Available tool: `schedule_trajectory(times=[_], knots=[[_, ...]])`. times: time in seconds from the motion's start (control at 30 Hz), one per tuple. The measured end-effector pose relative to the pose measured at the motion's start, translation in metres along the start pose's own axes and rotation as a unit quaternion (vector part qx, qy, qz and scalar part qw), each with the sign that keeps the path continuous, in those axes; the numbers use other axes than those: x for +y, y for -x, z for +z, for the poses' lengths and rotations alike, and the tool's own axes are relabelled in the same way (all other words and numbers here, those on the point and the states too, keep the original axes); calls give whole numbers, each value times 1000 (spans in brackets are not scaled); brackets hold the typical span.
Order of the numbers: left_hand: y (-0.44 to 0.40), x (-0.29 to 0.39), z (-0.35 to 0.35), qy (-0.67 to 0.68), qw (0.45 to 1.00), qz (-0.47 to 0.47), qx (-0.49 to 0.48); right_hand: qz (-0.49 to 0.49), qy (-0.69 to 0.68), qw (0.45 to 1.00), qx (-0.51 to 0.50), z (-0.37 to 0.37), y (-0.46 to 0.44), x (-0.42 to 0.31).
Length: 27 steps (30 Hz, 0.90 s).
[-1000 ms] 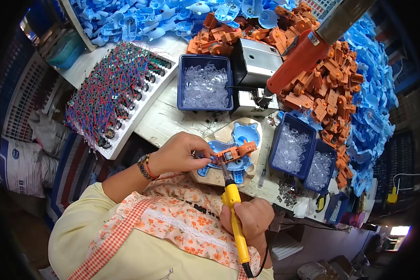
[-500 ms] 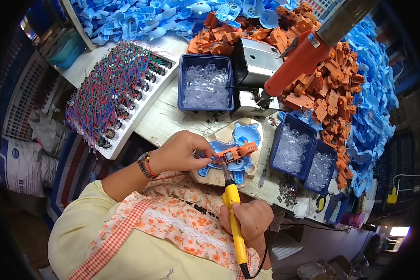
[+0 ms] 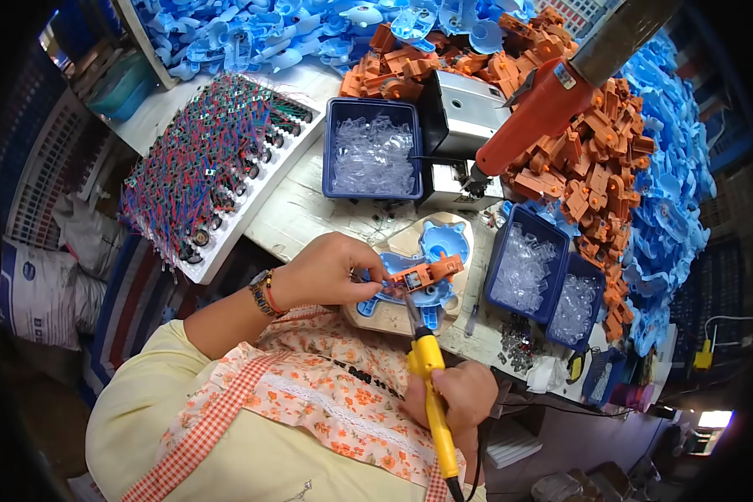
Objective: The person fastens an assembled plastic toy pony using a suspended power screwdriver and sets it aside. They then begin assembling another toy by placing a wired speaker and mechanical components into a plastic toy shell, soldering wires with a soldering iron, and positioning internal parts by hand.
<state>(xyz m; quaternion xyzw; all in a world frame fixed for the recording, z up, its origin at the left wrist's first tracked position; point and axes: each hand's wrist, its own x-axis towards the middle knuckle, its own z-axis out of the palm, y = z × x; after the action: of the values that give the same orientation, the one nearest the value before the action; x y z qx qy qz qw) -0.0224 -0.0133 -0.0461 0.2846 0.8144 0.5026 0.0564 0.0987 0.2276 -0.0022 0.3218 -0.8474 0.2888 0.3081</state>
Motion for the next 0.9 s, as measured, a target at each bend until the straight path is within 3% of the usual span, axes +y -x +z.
schedule_trajectory(times=[0.13,0.2,0.27,0.37,0.6,0.9], knots=[[0,0,0,-1,1000,-11,-6,91,28,989,116,-2,28,5],[0,3,-1,1,1000,-18,-9,212,-60,957,188,-3,28,-1],[-1,4,-3,-8,1000,-20,-13,263,-81,932,235,-5,22,0],[-1,6,-4,-27,999,-20,-23,310,-102,916,234,-13,19,-1],[-2,8,-6,-39,999,-21,-32,284,-119,922,233,-11,23,3],[-1,15,-7,-11,999,-28,-34,239,-142,952,127,-8,16,4]])
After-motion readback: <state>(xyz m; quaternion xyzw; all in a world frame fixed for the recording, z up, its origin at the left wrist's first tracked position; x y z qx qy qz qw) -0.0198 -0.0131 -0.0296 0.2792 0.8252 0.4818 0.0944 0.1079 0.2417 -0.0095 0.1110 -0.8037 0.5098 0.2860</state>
